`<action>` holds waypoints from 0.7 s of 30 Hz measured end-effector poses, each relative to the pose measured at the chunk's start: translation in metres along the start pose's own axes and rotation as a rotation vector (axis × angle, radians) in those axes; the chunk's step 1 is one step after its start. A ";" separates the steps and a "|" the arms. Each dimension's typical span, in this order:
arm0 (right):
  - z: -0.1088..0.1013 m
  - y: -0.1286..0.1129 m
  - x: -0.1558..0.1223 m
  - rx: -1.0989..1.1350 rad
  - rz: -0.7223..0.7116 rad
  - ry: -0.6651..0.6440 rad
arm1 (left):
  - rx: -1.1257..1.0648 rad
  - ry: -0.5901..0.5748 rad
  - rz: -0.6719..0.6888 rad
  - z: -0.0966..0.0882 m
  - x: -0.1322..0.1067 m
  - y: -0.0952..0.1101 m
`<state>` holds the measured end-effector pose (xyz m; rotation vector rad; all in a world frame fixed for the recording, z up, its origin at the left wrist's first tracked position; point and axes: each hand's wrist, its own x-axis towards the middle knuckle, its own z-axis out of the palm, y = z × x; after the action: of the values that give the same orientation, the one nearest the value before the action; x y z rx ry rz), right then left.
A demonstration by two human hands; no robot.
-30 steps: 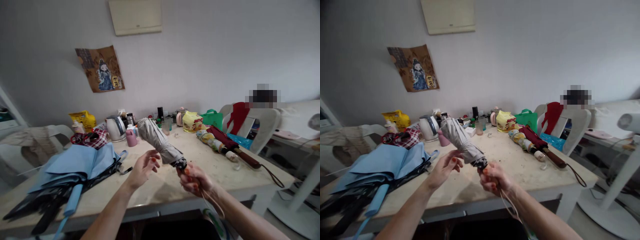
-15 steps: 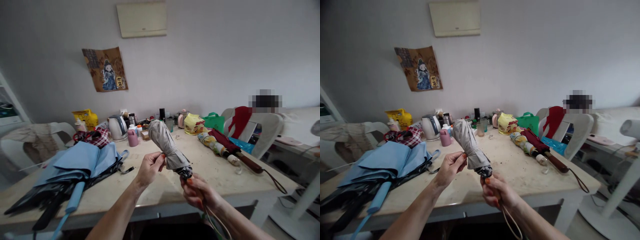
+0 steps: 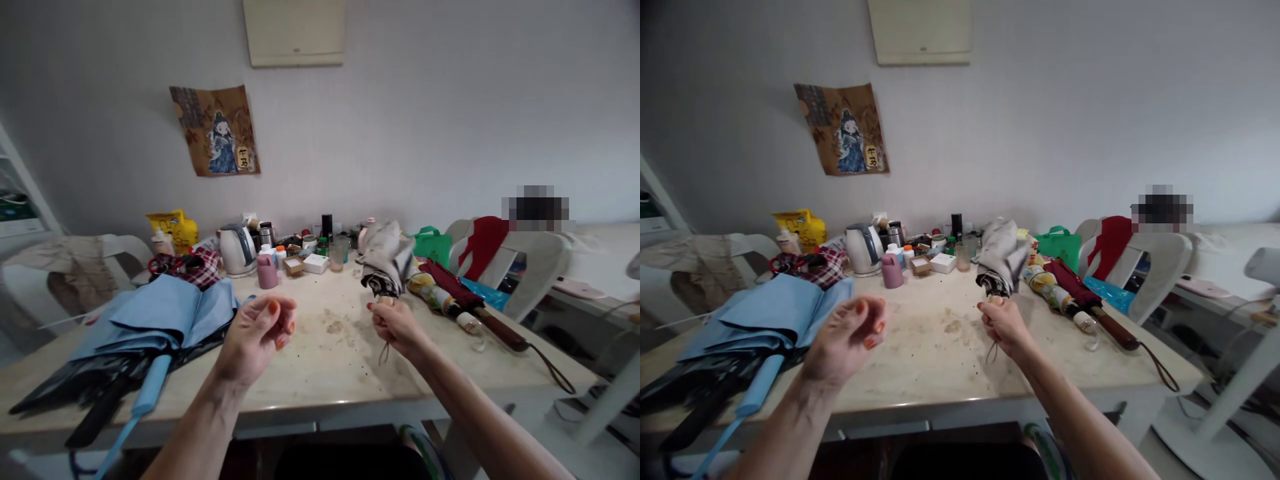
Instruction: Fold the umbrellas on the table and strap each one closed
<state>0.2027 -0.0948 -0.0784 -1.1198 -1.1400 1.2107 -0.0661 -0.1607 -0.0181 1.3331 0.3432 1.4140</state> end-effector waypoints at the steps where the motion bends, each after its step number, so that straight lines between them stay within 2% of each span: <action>1: 0.001 -0.001 -0.004 0.078 0.016 -0.049 | 0.029 0.059 -0.077 -0.007 -0.001 -0.009; 3: -0.002 -0.005 -0.009 0.152 0.017 -0.100 | 0.097 0.134 -0.224 -0.020 -0.004 -0.026; 5: -0.007 -0.010 -0.009 0.224 0.021 -0.077 | 0.160 0.155 -0.336 -0.029 -0.009 -0.039; 8: -0.007 -0.018 -0.008 0.318 0.150 -0.053 | 0.224 0.145 -0.414 -0.036 -0.019 -0.053; 11: 0.008 -0.018 -0.015 0.337 0.313 -0.200 | 0.275 0.100 -0.453 -0.034 -0.025 -0.062; 13: 0.023 -0.011 -0.025 0.317 0.311 -0.250 | 0.298 0.054 -0.490 -0.026 -0.026 -0.069; 15: 0.045 -0.001 -0.036 0.247 0.250 -0.221 | 0.295 0.040 -0.501 -0.012 -0.024 -0.076; 17: 0.069 0.008 -0.049 0.154 0.133 -0.209 | 0.259 0.065 -0.446 0.003 -0.022 -0.083; 19: 0.092 0.012 -0.063 0.162 -0.063 -0.267 | 0.203 0.129 -0.363 0.015 -0.020 -0.087; 21: 0.105 0.010 -0.074 0.144 -0.212 -0.356 | 0.177 0.225 -0.309 0.020 -0.018 -0.086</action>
<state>0.0955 -0.1667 -0.0813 -0.6707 -1.3764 1.3322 -0.0113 -0.1543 -0.0889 1.2006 0.8053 1.2939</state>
